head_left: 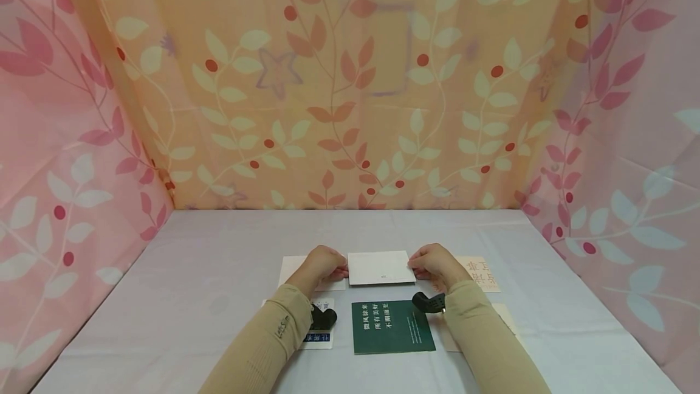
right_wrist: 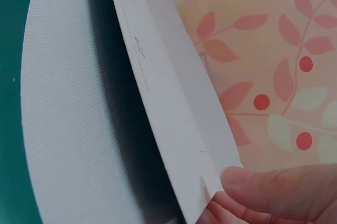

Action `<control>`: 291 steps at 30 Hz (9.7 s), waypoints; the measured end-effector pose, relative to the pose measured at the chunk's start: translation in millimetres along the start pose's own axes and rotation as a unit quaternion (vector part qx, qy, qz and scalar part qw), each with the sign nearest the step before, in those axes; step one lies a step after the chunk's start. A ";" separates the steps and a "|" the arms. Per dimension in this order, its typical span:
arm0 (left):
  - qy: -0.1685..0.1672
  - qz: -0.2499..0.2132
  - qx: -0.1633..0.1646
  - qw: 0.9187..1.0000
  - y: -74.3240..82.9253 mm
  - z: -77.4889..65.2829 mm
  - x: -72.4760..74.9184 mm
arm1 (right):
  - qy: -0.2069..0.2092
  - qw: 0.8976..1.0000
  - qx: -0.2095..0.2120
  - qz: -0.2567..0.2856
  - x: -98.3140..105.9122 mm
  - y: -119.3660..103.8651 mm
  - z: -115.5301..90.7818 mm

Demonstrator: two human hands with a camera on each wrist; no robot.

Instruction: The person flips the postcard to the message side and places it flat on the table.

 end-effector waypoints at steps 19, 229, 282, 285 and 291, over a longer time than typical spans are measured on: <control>-0.006 0.025 -0.010 1.000 2.1 -4.3 1.0 | 0.007 1.000 -0.008 -0.016 2.1 0.8 -3.4; -0.051 -0.097 -0.066 0.992 67.7 -1.0 -141.2 | 0.079 0.995 -0.010 -0.061 143.3 37.8 -25.0; -0.026 -0.071 -0.075 0.994 74.1 1.7 -122.9 | 0.081 0.994 0.046 -0.051 146.4 9.8 -40.9; -0.028 -0.074 -0.071 0.994 71.8 2.5 -123.7 | 0.078 0.995 0.051 -0.046 147.0 8.3 -42.5; -0.034 -0.086 -0.078 0.993 70.9 4.7 -123.7 | 0.073 0.995 0.058 -0.031 147.5 8.0 -43.5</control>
Point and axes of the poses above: each hand's wrist, its own z-axis towards the middle knuckle, its own x-axis out of the back of the hand, y = z × x, the point moved 3 cm from there along z, towards the middle knuckle, and after that the axes turned 9 degrees about z, right-handed, at the moved point
